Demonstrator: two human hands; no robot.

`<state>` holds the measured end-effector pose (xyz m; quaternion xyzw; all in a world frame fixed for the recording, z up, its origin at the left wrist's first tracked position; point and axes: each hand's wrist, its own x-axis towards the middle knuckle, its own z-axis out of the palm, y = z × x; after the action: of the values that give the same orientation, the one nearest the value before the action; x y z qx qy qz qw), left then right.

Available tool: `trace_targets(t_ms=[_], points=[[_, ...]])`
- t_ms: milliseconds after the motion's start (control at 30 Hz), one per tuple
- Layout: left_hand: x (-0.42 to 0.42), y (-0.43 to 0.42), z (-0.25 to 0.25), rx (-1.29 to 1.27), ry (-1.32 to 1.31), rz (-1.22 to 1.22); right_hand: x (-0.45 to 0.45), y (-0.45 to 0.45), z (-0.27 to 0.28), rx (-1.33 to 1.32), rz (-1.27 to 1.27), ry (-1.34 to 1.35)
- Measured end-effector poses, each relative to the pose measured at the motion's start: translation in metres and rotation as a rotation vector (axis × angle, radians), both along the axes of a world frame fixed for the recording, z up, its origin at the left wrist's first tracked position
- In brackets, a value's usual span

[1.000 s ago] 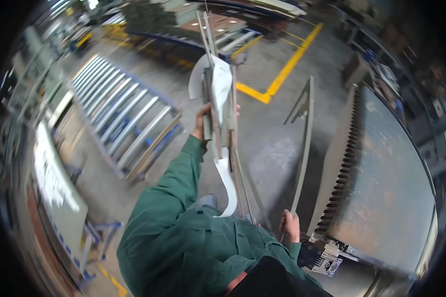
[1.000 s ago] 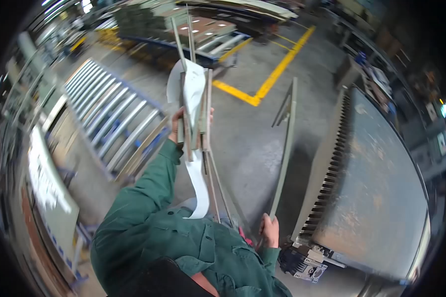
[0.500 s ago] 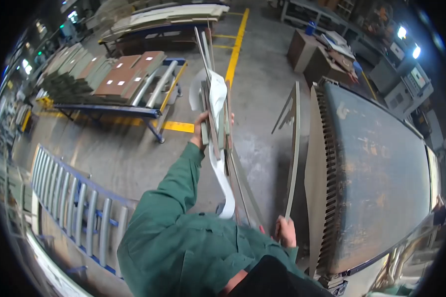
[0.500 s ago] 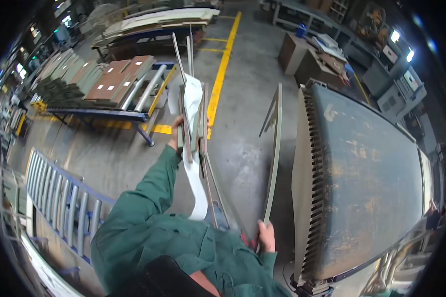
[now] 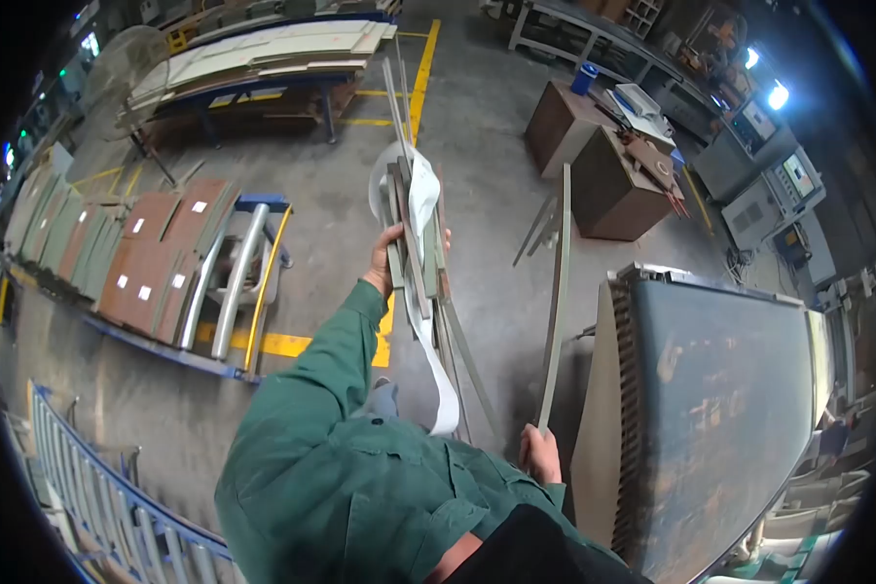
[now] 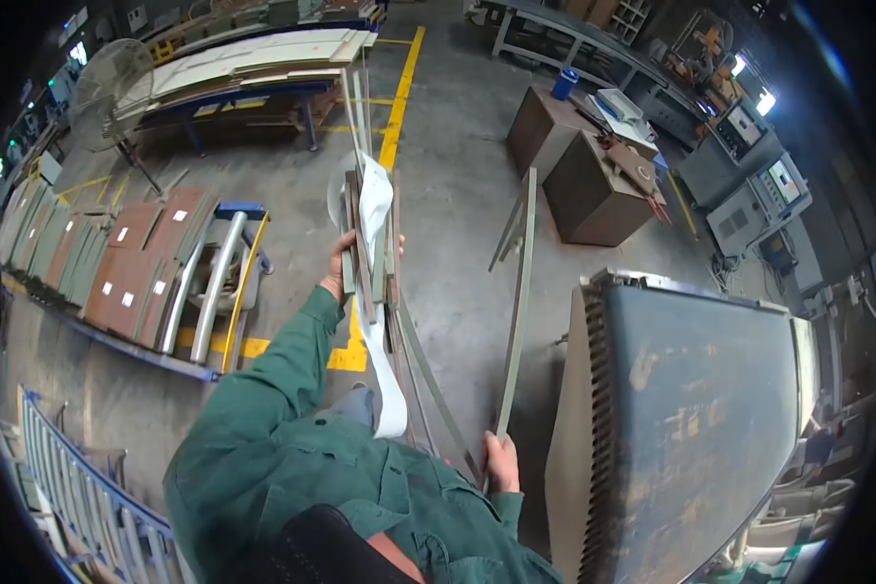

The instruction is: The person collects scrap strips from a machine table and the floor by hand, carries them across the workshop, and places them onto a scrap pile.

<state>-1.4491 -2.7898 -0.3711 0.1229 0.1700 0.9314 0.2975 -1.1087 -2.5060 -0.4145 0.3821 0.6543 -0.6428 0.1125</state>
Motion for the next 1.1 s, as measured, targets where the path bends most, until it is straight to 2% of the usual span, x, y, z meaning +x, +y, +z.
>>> trace_targets(t_ms=[67, 233, 367, 400, 467, 500, 600, 633, 700, 800, 867, 933, 1000, 1067, 1100], points=[[-0.058, 0.009, 0.008, 0.023, -0.092, -0.080, -0.050, 0.005, 0.008, 0.043, -0.003, 0.005], [-0.208, 0.027, 0.015, -0.038, -0.042, -0.066, -0.175, 0.002, 0.020, 0.046, -0.045, 0.037], [-0.346, 0.044, -0.002, -0.057, -0.018, -0.087, -0.297, 0.018, -0.010, 0.063, -0.032, 0.036], [-0.382, 0.050, -0.007, 0.008, -0.082, -0.137, -0.322, 0.022, -0.014, 0.054, -0.033, 0.013], [-0.451, 0.060, -0.011, -0.004, 0.077, -0.094, -0.399, 0.038, -0.022, 0.100, -0.033, 0.034], [-0.484, 0.062, -0.010, -0.004, 0.067, -0.084, -0.428, 0.050, -0.043, 0.073, -0.033, 0.059], [-0.560, 0.071, 0.021, -0.099, -0.044, -0.034, -0.539, 0.055, 0.003, 0.024, -0.040, 0.017], [-0.593, 0.073, 0.017, -0.062, -0.092, -0.053, -0.574, 0.060, 0.006, 0.010, -0.044, 0.032], [-0.659, 0.077, 0.005, 0.011, -0.130, -0.080, -0.644, 0.072, 0.007, -0.003, -0.037, 0.051], [-0.754, 0.082, -0.008, -0.010, -0.048, -0.033, -0.750, 0.083, -0.001, -0.015, -0.056, 0.040], [-0.819, 0.084, -0.015, 0.016, -0.093, -0.047, -0.816, 0.083, -0.008, -0.014, -0.086, 0.056], [-0.886, 0.085, -0.017, -0.036, -0.084, -0.017, -0.875, 0.085, -0.014, 0.017, -0.025, 0.082], [-0.951, 0.087, -0.013, -0.074, -0.086, 0.004, -0.937, 0.085, -0.014, 0.039, -0.099, 0.027], [-1.017, 0.091, -0.014, -0.044, -0.112, -0.010, -0.994, 0.087, -0.006, 0.050, -0.062, 0.020], [-1.047, 0.090, -0.014, -0.024, -0.147, -0.025, -1.019, 0.091, -0.020, 0.059, -0.065, 0.037]])
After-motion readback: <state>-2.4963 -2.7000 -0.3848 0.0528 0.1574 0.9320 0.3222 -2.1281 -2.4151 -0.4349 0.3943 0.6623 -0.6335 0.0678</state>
